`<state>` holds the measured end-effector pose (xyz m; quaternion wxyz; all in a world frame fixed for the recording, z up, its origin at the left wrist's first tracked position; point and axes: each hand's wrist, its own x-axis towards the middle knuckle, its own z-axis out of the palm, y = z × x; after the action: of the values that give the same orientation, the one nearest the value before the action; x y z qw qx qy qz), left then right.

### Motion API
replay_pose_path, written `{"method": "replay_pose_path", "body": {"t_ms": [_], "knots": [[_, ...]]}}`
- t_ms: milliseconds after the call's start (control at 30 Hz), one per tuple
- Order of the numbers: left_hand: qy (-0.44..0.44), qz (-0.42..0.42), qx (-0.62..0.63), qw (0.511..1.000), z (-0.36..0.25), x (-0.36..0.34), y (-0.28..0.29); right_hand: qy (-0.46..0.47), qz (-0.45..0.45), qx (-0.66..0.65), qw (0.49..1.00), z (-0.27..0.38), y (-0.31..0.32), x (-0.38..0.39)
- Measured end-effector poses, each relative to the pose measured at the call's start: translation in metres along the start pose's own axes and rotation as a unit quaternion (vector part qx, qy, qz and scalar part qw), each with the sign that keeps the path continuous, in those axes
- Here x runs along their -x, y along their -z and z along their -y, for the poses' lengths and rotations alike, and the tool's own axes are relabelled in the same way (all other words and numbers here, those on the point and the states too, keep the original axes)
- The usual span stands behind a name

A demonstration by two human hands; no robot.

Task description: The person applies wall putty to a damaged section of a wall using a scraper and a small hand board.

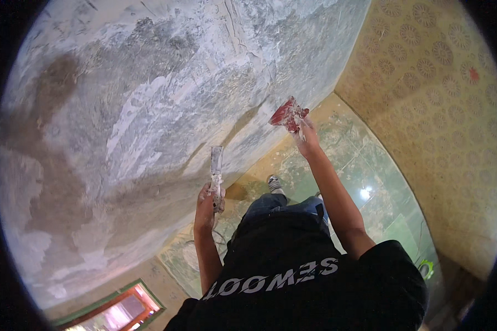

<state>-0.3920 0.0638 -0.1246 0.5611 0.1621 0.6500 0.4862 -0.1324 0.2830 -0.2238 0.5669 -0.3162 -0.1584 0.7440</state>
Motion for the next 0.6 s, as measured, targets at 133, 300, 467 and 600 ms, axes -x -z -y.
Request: {"method": "replay_pose_path", "body": {"t_ms": [133, 300, 467, 600], "knots": [[0.017, 0.084, -0.026, 0.996, -0.009, -0.055, 0.053, -0.020, -0.084, 0.058, 0.995, -0.056, -0.026, -0.035], [0.024, 0.142, -0.129, 0.981, -0.025, -0.105, 0.072, 0.002, -0.068, 0.046, 0.997, -0.100, -0.051, -0.073], [0.006, 0.183, -0.116, 0.976, -0.048, -0.142, 0.075, 0.043, -0.066, 0.075, 0.994, -0.109, -0.082, -0.103], [0.018, 0.175, -0.139, 0.974, -0.059, -0.158, 0.083, 0.063, -0.061, 0.124, 0.988, -0.115, -0.105, -0.113]]}}
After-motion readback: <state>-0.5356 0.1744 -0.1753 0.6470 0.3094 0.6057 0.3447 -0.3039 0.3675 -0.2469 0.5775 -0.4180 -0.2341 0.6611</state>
